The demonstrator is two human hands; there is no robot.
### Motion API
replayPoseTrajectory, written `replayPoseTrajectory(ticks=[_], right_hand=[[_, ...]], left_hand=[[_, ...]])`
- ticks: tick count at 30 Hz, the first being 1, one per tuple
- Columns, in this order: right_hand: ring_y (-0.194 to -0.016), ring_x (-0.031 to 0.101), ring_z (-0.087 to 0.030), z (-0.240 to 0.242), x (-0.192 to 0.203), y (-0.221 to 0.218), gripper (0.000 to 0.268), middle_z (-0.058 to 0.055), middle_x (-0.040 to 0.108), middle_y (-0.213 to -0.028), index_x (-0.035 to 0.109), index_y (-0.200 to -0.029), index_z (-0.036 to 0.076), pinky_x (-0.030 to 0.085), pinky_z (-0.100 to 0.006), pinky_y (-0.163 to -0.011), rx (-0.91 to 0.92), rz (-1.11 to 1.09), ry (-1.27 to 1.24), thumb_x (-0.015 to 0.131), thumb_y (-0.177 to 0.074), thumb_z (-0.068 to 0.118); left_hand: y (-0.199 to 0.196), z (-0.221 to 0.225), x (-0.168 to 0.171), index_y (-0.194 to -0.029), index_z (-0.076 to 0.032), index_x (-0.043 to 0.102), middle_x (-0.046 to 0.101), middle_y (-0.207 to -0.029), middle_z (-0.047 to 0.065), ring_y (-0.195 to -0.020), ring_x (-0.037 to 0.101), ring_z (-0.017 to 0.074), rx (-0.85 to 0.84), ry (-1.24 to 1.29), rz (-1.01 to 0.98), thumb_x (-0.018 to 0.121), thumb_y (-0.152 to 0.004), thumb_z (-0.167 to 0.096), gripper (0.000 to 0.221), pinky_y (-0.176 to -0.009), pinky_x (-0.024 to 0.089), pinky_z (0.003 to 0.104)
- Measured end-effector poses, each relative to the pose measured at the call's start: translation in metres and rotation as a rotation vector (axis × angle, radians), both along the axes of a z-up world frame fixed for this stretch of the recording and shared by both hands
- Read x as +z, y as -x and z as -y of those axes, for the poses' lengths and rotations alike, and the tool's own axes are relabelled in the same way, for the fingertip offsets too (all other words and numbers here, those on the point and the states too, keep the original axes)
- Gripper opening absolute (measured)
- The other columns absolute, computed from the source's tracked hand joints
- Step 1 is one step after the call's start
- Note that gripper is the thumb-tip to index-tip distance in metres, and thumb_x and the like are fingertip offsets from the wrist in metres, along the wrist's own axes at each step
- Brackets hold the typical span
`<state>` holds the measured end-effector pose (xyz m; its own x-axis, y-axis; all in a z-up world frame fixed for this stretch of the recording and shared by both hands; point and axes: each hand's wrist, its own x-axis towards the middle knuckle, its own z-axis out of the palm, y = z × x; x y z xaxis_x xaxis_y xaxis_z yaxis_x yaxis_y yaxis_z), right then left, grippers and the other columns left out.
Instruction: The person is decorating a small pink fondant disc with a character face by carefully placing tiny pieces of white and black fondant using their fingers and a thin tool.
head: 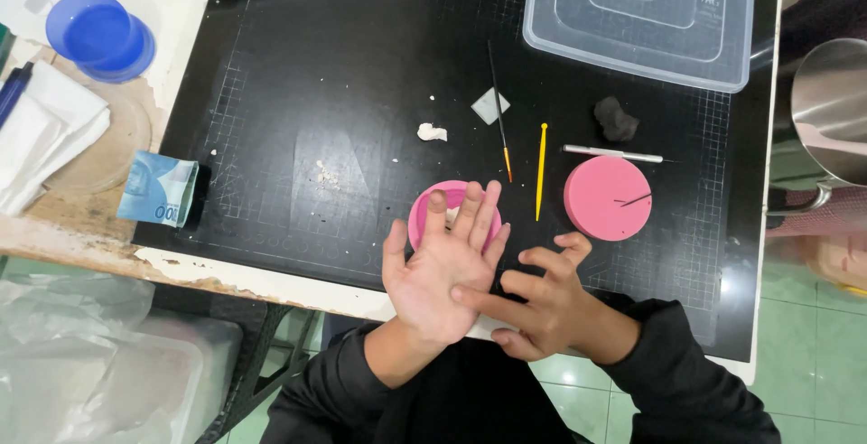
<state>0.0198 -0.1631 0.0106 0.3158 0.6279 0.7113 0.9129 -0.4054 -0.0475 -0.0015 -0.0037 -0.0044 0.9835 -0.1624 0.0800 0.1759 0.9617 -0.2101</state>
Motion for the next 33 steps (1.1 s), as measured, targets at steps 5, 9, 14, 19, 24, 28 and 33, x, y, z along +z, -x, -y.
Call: replayPoseTrajectory(ticks=[5, 9, 14, 19, 24, 28, 33], right_hand=[[-0.1, 0.043, -0.022, 0.004, -0.001, 0.003, 0.052, 0.006, 0.044, -0.095, 0.075, -0.115, 0.038, 0.023, -0.054, -0.097, 0.007, 0.028, 0.004, 0.026, -0.105, 0.052], [-0.099, 0.043, -0.022, 0.004, 0.006, -0.003, 0.057, 0.005, 0.047, -0.089, 0.075, -0.118, 0.037, 0.021, -0.052, -0.103, -0.018, 0.004, 0.031, 0.023, -0.105, 0.056], [-0.098, 0.043, -0.021, 0.003, 0.006, -0.002, 0.057, 0.005, 0.047, -0.091, 0.075, -0.116, 0.037, 0.021, -0.052, -0.101, 0.009, 0.036, 0.023, 0.024, -0.105, 0.06], [-0.101, 0.041, -0.024, 0.006, 0.009, -0.007, 0.058, 0.004, 0.051, -0.091, 0.076, -0.116, 0.036, 0.023, -0.052, -0.099, -0.063, 0.071, 0.029, 0.024, -0.104, 0.061], [-0.109, 0.038, -0.028, 0.02, -0.016, -0.001, 0.049, 0.004, 0.042, -0.096, 0.077, -0.114, 0.039, 0.019, -0.058, -0.106, -0.042, -0.119, -0.001, 0.035, -0.098, 0.057], [-0.109, 0.039, -0.027, 0.014, -0.01, 0.004, 0.046, 0.004, 0.043, -0.094, 0.078, -0.11, 0.039, 0.017, -0.058, -0.106, -0.028, -0.152, 0.016, 0.035, -0.099, 0.052], [-0.101, 0.043, -0.024, 0.004, 0.005, 0.001, 0.04, 0.006, 0.047, -0.089, 0.076, -0.11, 0.034, 0.023, -0.052, -0.101, 0.053, -0.053, -0.004, 0.039, -0.098, 0.038]], left_hand=[[-0.002, -0.001, 0.002, -0.132, -0.021, 0.058, 0.043, -0.157, 0.008, -0.164, 0.013, 0.0259, -0.006, 0.0, 0.001, 0.044, -0.105, -0.053, 0.044, -0.128, 0.024, 0.044], [-0.002, 0.003, -0.001, -0.132, -0.022, 0.06, 0.044, -0.157, 0.009, -0.163, 0.015, 0.0273, -0.054, -0.006, 0.022, 0.041, -0.105, -0.054, 0.045, -0.129, 0.02, 0.047], [-0.001, 0.001, 0.001, -0.131, -0.021, 0.059, 0.045, -0.156, 0.01, -0.163, 0.014, 0.0283, -0.047, 0.033, 0.007, 0.043, -0.105, -0.052, 0.043, -0.13, 0.021, 0.047], [0.0, 0.001, 0.001, -0.133, -0.019, 0.059, 0.042, -0.159, 0.011, -0.164, 0.011, 0.0289, -0.08, 0.101, 0.03, 0.04, -0.108, -0.051, 0.045, -0.131, 0.018, 0.048], [-0.004, 0.007, 0.0, -0.125, -0.027, 0.051, 0.046, -0.152, 0.005, -0.158, 0.022, 0.0268, -0.077, -0.089, -0.101, 0.038, -0.096, -0.062, 0.047, -0.125, 0.022, 0.048], [-0.004, 0.009, 0.001, -0.124, -0.029, 0.052, 0.046, -0.153, 0.004, -0.158, 0.023, 0.0257, -0.086, -0.13, -0.098, 0.038, -0.096, -0.063, 0.046, -0.126, 0.02, 0.047], [-0.001, 0.001, 0.003, -0.132, -0.02, 0.056, 0.047, -0.153, 0.009, -0.16, 0.021, 0.0264, -0.034, -0.076, -0.014, 0.041, -0.106, -0.051, 0.043, -0.125, 0.029, 0.042]])
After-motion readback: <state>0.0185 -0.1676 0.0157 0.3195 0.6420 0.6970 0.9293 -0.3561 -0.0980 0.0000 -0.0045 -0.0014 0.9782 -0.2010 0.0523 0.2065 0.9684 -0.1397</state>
